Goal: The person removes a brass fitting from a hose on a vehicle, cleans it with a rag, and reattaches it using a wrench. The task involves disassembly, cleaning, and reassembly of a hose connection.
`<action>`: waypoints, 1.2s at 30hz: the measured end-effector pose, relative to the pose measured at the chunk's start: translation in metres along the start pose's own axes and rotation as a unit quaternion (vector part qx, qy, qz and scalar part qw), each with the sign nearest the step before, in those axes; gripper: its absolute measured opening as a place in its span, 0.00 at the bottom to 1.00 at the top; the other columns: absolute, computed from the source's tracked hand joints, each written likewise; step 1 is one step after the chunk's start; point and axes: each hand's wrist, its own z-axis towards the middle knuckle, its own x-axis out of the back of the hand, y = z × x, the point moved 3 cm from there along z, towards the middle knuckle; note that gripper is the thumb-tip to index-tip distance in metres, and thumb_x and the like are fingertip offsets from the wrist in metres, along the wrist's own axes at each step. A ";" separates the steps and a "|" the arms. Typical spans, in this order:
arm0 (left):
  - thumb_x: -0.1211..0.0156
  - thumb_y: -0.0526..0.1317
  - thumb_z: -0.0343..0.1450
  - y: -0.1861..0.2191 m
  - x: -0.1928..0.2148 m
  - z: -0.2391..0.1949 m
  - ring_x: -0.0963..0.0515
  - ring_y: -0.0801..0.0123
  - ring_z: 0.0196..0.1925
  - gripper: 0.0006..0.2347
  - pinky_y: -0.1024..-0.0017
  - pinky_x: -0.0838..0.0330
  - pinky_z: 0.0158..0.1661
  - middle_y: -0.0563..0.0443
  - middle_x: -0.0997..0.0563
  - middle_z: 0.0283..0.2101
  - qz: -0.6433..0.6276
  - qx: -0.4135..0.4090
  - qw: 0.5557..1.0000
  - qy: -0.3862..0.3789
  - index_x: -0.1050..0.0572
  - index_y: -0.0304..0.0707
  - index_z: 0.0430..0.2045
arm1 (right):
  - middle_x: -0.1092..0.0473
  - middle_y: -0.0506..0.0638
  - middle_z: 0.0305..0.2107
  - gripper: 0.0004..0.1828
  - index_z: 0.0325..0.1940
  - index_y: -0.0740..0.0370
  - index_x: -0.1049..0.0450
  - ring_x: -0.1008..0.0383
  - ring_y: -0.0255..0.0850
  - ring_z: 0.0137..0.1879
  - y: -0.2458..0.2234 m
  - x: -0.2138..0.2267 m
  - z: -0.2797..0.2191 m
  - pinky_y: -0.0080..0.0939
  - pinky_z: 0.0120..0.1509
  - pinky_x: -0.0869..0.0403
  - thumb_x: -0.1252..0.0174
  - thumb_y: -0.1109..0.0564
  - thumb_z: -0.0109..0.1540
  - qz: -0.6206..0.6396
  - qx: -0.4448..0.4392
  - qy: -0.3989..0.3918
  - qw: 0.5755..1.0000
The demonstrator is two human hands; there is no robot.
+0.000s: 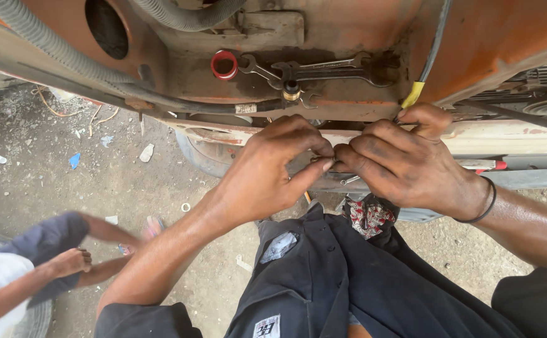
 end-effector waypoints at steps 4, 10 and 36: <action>0.35 0.33 0.67 0.000 -0.001 0.007 0.21 0.56 0.44 0.05 0.61 0.26 0.46 0.45 0.22 0.39 0.048 -0.010 0.999 -0.011 0.23 0.32 0.32 | 0.27 0.36 0.35 0.06 0.43 0.50 0.20 0.29 0.30 0.47 -0.002 -0.006 0.001 0.50 0.63 0.46 0.34 0.51 0.62 -0.068 0.040 0.000 0.997; 0.40 0.35 0.68 -0.009 -0.015 0.016 0.26 0.50 0.43 0.06 0.55 0.30 0.46 0.40 0.27 0.36 0.104 -0.009 0.991 -0.089 0.28 0.29 0.30 | 0.26 0.38 0.35 0.06 0.39 0.49 0.19 0.29 0.32 0.48 0.004 -0.010 -0.004 0.48 0.62 0.47 0.35 0.52 0.59 -0.115 0.085 0.009 0.990; 0.33 0.33 0.73 0.034 -0.026 0.015 0.18 0.70 0.47 0.12 0.75 0.22 0.47 0.48 0.22 0.49 -0.159 -0.110 0.969 0.157 0.20 0.40 0.51 | 0.26 0.52 0.37 0.08 0.43 0.63 0.33 0.22 0.42 0.48 -0.025 0.022 -0.002 0.46 0.60 0.29 0.44 0.56 0.67 0.289 -0.237 0.391 0.841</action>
